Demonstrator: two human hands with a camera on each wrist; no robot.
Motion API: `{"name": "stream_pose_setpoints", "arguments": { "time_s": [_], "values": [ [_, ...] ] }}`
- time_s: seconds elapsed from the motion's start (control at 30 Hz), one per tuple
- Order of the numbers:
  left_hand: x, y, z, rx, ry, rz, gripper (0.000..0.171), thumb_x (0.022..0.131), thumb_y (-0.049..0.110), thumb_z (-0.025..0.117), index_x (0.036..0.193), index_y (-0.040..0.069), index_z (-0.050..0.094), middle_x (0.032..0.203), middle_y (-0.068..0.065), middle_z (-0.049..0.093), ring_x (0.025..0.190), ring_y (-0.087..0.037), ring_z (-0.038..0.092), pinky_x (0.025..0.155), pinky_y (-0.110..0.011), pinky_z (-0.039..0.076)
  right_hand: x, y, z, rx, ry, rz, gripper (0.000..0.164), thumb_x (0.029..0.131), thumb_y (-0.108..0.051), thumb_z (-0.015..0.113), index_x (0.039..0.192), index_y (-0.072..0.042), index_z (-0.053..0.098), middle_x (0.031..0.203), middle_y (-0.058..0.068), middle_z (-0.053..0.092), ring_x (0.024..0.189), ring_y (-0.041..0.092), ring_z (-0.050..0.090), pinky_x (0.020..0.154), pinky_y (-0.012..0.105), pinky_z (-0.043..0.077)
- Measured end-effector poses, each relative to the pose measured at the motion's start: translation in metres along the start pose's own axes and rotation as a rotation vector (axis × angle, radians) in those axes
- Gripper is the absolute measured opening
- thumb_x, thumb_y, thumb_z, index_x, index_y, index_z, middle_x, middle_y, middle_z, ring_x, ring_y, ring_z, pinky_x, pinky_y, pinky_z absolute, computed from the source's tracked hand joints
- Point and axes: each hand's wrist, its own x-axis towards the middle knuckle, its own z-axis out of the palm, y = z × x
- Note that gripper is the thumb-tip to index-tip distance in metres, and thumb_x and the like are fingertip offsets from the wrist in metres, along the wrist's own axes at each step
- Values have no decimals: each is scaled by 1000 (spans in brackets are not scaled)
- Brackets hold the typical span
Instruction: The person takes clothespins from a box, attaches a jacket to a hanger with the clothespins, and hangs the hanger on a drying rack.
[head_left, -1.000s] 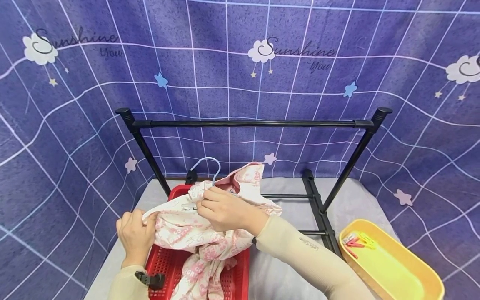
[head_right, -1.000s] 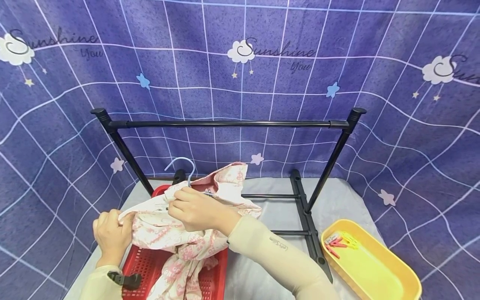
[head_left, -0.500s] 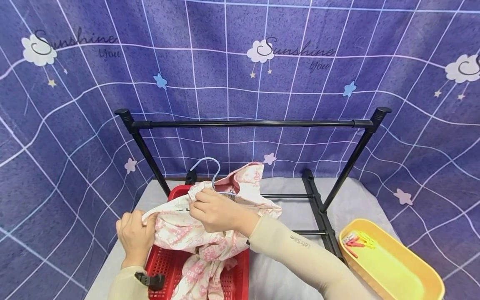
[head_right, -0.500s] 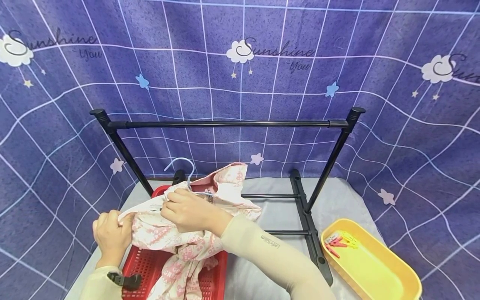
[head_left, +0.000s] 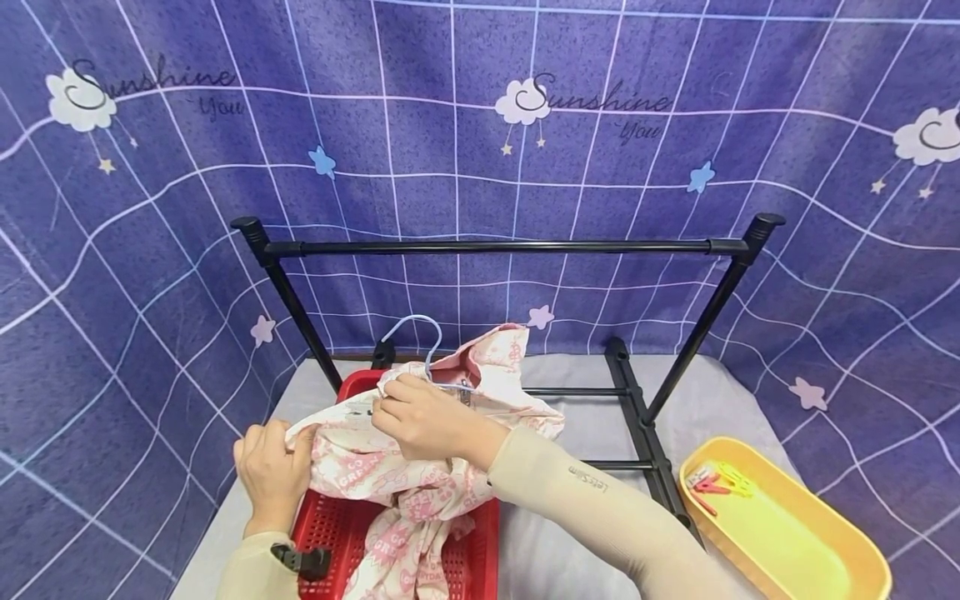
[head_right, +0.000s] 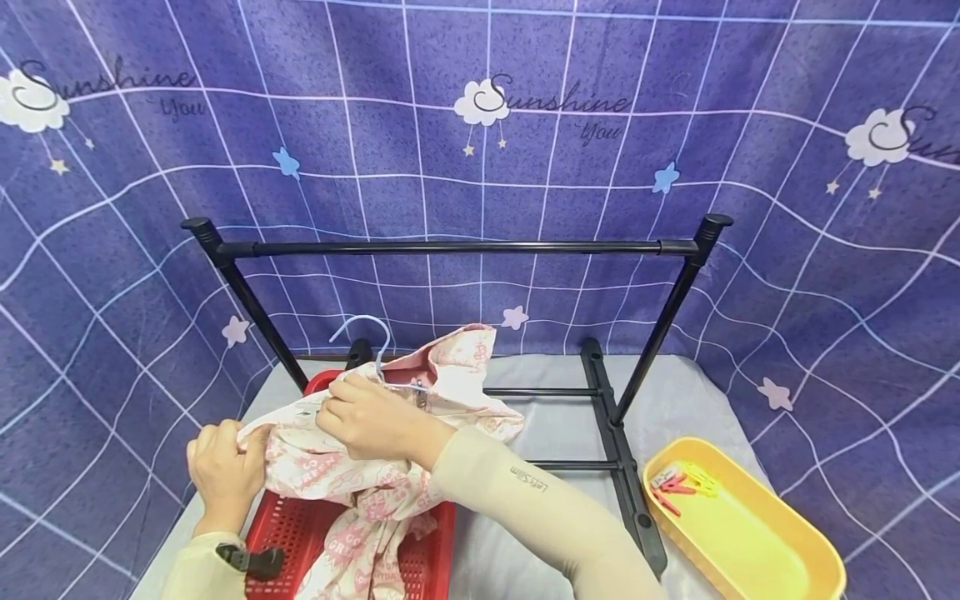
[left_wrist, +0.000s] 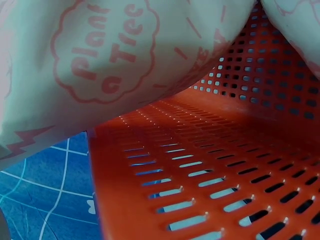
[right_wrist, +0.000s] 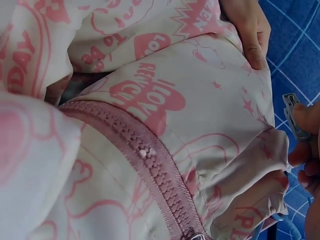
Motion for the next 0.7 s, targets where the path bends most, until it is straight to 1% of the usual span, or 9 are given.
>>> {"name": "stream_pose_setpoints", "arguments": {
  "time_s": [0.07, 0.2, 0.47, 0.6, 0.7],
  "values": [
    [0, 1, 1, -1, -4, 0, 67, 94, 62, 50, 74, -2, 48, 65, -21, 43, 61, -44, 41, 61, -52, 24, 0, 1, 0, 9, -4, 13, 15, 80, -2, 47, 84, -9, 60, 83, 2, 65, 80, 19, 53, 78, 30, 42],
    [1, 2, -1, -4, -9, -5, 67, 94, 61, 51, 74, -2, 48, 65, -22, 43, 62, -44, 41, 62, -53, 24, 3, 3, 1, -17, -18, 1, 14, 80, -2, 47, 84, -9, 59, 82, 1, 64, 81, 20, 54, 80, 30, 42],
    [2, 2, -2, -14, 5, -11, 67, 94, 62, 52, 75, -3, 49, 65, -22, 44, 62, -43, 41, 63, -53, 25, 6, 4, 3, -44, -108, -24, 10, 81, -6, 52, 86, -12, 59, 82, -2, 61, 85, 19, 54, 84, 30, 40],
    [1, 3, -1, -14, 13, -10, 67, 93, 62, 52, 74, -3, 49, 65, -22, 44, 62, -44, 41, 62, -53, 24, 7, 4, 4, -56, -132, -31, 9, 81, -6, 52, 86, -12, 57, 82, -3, 61, 84, 19, 53, 83, 30, 40],
    [1, 3, 0, -12, 14, -6, 67, 94, 61, 52, 73, -3, 49, 65, -22, 44, 61, -44, 41, 62, -53, 25, 8, 4, 4, -65, -150, -33, 11, 83, -5, 50, 86, -12, 57, 82, -3, 61, 84, 19, 53, 83, 30, 40]
  ]
}}
